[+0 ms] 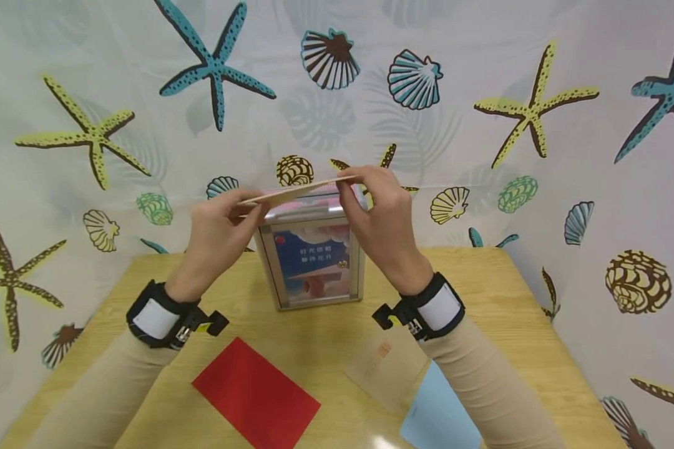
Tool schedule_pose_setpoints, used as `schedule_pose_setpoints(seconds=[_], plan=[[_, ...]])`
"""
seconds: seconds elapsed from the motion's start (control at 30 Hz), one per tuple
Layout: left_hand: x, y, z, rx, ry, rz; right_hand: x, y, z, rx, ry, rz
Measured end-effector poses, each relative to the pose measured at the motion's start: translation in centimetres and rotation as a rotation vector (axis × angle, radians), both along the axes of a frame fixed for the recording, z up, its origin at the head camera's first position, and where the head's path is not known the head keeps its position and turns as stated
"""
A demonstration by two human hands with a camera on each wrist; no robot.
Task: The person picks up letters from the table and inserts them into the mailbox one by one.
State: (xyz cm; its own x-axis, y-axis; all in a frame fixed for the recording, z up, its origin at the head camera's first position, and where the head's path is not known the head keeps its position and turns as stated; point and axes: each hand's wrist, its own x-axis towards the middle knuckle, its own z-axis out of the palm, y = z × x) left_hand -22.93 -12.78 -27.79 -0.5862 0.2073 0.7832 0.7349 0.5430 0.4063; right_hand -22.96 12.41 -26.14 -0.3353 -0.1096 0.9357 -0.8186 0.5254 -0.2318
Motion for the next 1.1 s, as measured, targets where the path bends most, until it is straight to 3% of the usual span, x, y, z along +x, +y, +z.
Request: schedule_pose_setpoints(seconds=[0.43, 0.73, 0.9, 1.1], plan=[[-2.4, 0.1, 0.7, -0.071, -0.013, 0.008, -1.7, 0.4, -0.8, 0.002, -0.051, -0.023], [-3.3, 0.2, 0.9, -0.13, -0.13, 0.018, -2.3, 0.6, -1.0, 0.0, -0.097, -0.011], [-3.3, 0.2, 1.0, -0.132, -0.165, 0.015, -2.5, 0.7, -1.3, 0.013, -0.126, -0.041], [-3.0, 0.1, 1.4, -0.137, -0.172, 0.01, -2.5, 0.8, -1.3, 0.021, -0.097, -0.044]])
